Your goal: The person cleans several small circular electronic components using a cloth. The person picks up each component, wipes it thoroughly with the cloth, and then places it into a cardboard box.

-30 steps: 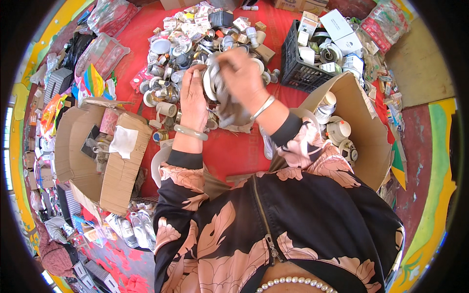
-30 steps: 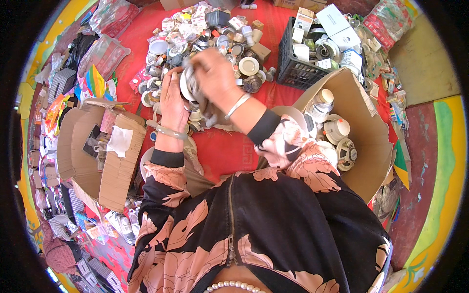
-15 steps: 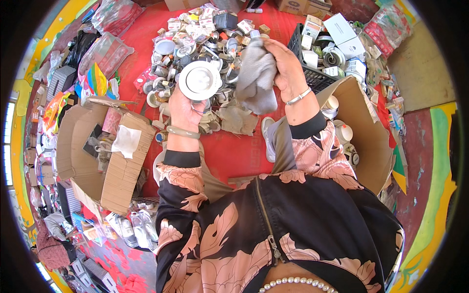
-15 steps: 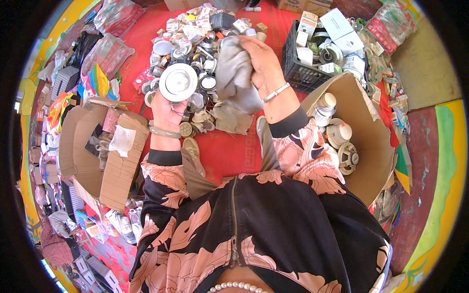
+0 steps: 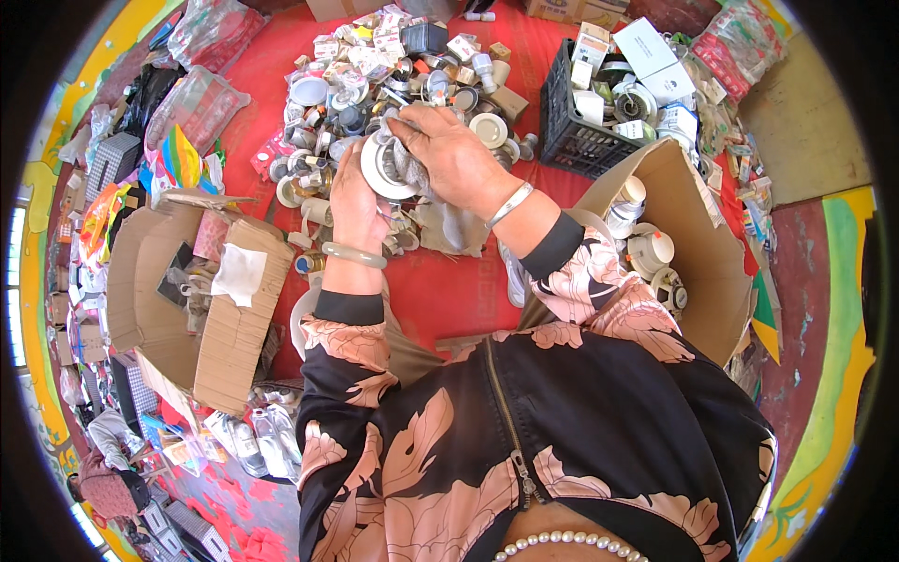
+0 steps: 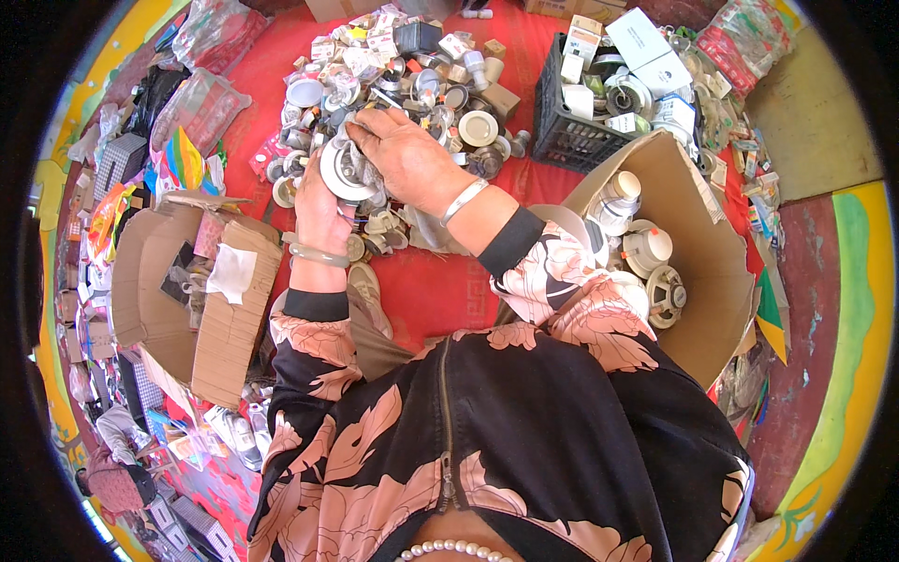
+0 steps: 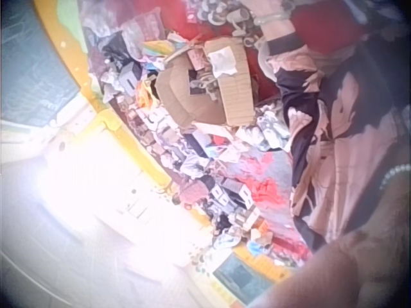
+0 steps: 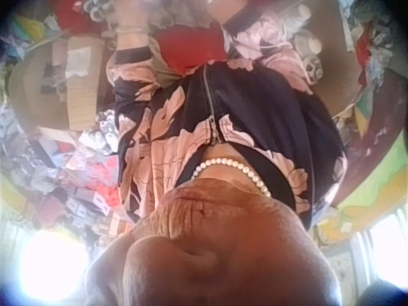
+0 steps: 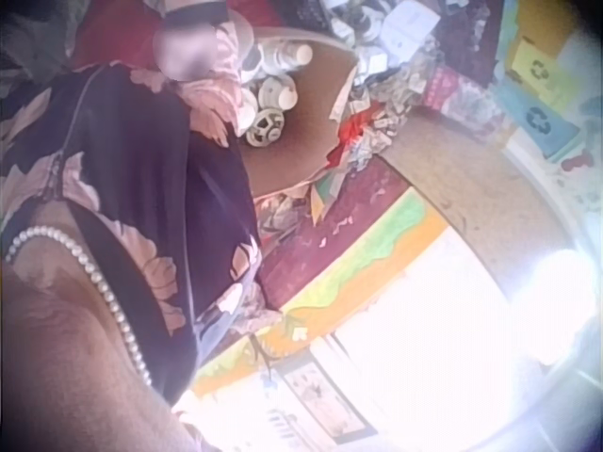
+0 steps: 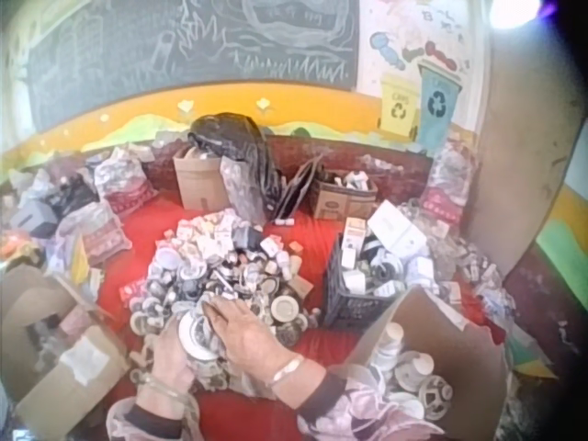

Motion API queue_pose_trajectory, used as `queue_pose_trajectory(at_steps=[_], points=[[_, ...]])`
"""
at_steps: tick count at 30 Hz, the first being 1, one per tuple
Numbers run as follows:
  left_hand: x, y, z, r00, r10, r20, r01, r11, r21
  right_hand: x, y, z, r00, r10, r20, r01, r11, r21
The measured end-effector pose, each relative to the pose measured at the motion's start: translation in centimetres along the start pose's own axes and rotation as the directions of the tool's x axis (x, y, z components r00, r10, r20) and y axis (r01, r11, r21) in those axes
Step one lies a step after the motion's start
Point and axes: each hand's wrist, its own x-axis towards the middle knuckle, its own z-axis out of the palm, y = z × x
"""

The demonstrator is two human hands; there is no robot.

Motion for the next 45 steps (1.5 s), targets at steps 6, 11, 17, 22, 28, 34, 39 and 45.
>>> queue_pose_trajectory(at_steps=[6,11,17,22,28,34,39,45], points=[[-0.4,1.6,0.5,0.990,0.035,-0.136,-0.047,0.995,-0.087,-0.6,-2.2,0.3,0.994,0.098,0.058,-0.094,0.993,-0.068],[0.7,1.2,-0.9,0.981,0.149,-0.127,-0.162,0.982,-0.097,-1.3,-2.0,1.3,0.988,0.117,0.097,-0.140,0.946,0.292],[0.4,-0.2,-0.5,0.972,0.230,0.040,-0.233,0.962,0.141,1.1,-0.6,-0.2,0.859,0.509,-0.053,-0.369,0.688,0.625],[1.6,-3.6,-1.8,0.893,0.401,0.202,-0.449,0.818,0.359,0.5,-1.8,1.1,0.947,0.303,-0.106,-0.225,0.863,0.453],[0.4,-2.2,-0.5,0.956,0.287,0.053,-0.289,0.957,0.028,-0.2,-3.2,1.8,0.971,0.220,-0.092,-0.140,0.837,0.530],[0.0,-1.0,-0.2,0.969,0.245,-0.012,-0.245,0.967,-0.061,-0.3,-2.5,1.8,0.985,0.168,-0.036,-0.114,0.797,0.593],[-0.2,0.2,0.1,0.963,0.268,0.003,-0.268,0.960,0.081,-0.7,-1.4,1.7,0.988,0.125,0.089,-0.153,0.767,0.623],[0.2,0.2,-0.3,0.953,0.299,-0.046,-0.293,0.951,0.098,-0.8,0.8,1.1,0.935,0.197,0.295,-0.338,0.748,0.570]])
